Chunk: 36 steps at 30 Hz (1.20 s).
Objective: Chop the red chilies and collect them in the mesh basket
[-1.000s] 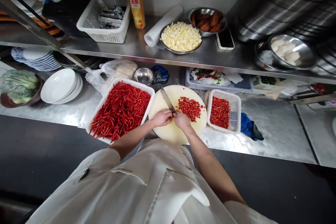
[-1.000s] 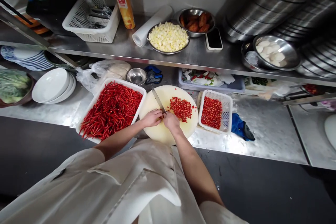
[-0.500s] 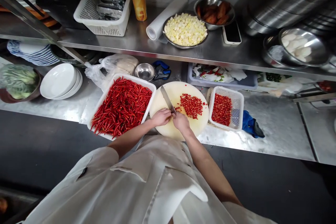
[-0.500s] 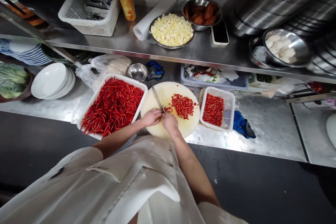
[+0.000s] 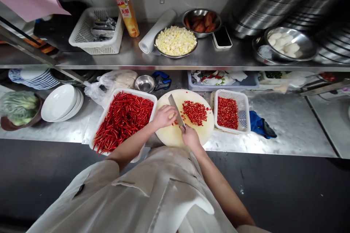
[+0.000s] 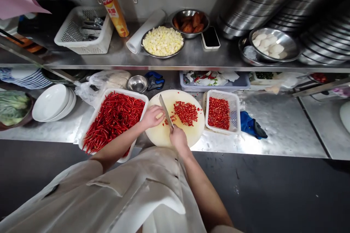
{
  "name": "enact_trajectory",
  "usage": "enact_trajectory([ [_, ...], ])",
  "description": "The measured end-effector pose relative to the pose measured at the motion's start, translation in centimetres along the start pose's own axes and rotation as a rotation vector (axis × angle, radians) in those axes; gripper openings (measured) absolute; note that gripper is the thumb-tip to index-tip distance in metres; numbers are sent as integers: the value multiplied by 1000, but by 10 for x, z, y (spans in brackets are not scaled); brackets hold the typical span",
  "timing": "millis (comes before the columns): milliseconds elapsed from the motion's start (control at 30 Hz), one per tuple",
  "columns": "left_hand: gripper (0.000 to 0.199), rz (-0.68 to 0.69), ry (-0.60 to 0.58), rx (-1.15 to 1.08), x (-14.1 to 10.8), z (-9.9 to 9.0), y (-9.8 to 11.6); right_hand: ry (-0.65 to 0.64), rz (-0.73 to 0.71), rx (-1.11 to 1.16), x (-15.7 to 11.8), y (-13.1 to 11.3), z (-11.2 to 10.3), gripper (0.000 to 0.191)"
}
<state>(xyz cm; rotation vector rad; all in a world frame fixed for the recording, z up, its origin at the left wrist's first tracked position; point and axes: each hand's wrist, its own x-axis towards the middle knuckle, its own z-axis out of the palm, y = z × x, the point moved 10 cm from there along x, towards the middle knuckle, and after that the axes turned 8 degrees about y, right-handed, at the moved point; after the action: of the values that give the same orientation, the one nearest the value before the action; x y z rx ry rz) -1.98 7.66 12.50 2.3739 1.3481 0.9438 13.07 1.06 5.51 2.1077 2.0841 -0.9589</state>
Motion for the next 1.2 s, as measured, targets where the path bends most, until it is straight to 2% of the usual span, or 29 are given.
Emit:
enact_trajectory([
  [67, 23, -23, 74, 7, 44, -13, -6, -37, -11, -33, -21, 11, 3, 40],
  [100, 23, -9, 49, 15, 63, -8, -7, -67, -39, -55, -32, 14, 6, 39],
  [133, 22, 19, -23, 26, 80, 5, -7, -99, -79, -79, -41, 16, 9, 38],
  [200, 19, 83, -241, 66, 98, 43, -9, -153, -156, -121, -55, 17, 14, 36],
  [267, 21, 118, -436, 131, 97, 82, -15, -183, -203, -148, -62, 20, 16, 35],
  [300, 23, 121, -492, 165, 93, 96, -19, -186, -215, -154, -63, 22, 15, 34],
  [367, 25, 110, -528, 209, 85, 116, -28, -172, -228, -143, -63, 27, 11, 34],
  [433, 23, 90, -536, 231, 79, 125, -36, -156, -235, -111, -61, 31, 6, 34],
  [500, 19, 61, -558, 255, 77, 127, -44, -150, -227, -68, -57, 37, 1, 34],
  [567, 14, 30, -563, 277, 81, 121, -47, -157, -195, -25, -51, 44, -1, 34],
  [633, 14, 8, -499, 270, 89, 102, -41, -158, -156, 14, -41, 52, -3, 34],
  [700, 16, -18, -361, 222, 94, 74, -29, -135, -127, 48, -29, 59, -7, 35],
  [800, 18, -104, -150, 114, 75, 38, -10, -94, -103, 88, -8, 67, -16, 35],
  [867, 17, -187, -83, 61, 43, 34, -4, -71, -87, 91, 6, 70, -23, 35],
  [933, 15, -259, -85, 47, 4, 47, -1, -53, -89, 71, 16, 69, -30, 36],
  [1033, 8, -305, -157, 96, -44, 79, 1, -58, -122, 19, 26, 58, -37, 36],
  [1100, 5, -297, -184, 122, -60, 92, 1, -66, -154, -21, 28, 48, -39, 37],
  [1200, 9, -288, -172, 117, -67, 93, 1, -79, -200, -62, 29, 32, -36, 37],
])
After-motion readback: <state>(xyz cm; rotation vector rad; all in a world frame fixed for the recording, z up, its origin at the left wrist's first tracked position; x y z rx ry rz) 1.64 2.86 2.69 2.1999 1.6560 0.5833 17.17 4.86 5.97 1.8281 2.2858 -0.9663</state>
